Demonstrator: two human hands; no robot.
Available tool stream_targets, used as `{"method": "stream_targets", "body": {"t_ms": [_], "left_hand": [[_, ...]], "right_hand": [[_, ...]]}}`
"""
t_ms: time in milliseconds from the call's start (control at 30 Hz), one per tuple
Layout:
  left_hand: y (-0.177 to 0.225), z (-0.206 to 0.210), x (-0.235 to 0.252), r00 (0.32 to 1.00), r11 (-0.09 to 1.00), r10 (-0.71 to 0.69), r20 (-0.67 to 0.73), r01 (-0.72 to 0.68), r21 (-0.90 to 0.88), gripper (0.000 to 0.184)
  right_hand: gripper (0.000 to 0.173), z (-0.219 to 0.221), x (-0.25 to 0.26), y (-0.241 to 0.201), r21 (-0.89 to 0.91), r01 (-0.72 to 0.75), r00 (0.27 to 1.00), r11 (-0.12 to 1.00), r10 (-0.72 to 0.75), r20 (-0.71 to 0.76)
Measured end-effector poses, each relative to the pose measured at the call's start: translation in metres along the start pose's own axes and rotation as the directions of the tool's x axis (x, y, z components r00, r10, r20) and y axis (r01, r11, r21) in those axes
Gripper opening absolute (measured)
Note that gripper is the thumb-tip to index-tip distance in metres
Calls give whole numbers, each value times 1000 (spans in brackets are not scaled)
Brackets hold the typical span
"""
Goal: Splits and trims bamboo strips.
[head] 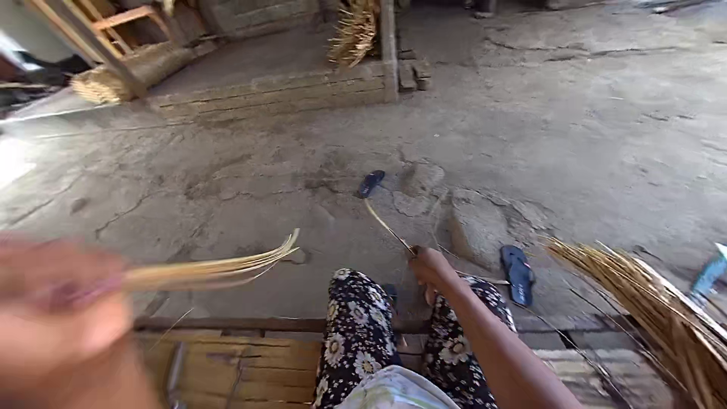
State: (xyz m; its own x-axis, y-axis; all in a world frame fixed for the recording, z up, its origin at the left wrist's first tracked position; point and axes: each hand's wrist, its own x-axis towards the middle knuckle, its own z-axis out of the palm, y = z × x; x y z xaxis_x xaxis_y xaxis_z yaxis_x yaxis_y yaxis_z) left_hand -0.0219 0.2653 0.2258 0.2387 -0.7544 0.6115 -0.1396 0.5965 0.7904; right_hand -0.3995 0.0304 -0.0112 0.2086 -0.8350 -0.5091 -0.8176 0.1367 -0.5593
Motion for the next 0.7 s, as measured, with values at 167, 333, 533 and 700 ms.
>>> {"method": "stream_targets", "body": {"t_ms": [167, 333, 533, 700], "left_hand": [[-62, 104, 53, 996, 976, -59, -67, 72, 205, 44], [-95, 172, 42, 955, 930, -268, 126, 223, 291, 46], [-86, 216, 25, 896, 921, -369, 246, 387, -30, 37], [-95, 196, 0, 866, 908, -415, 279, 376, 183, 29]], "right_hand": [[31, -21, -107, -99, 195, 516, 851, 834, -526, -1], [35, -5, -130, -124, 308, 876, 480, 372, -739, -472], [24, 0, -143, -116, 484, 799, 600, 357, -519, -608], [14, -17, -132, -103, 501, 808, 582, 311, -555, -594]]}}
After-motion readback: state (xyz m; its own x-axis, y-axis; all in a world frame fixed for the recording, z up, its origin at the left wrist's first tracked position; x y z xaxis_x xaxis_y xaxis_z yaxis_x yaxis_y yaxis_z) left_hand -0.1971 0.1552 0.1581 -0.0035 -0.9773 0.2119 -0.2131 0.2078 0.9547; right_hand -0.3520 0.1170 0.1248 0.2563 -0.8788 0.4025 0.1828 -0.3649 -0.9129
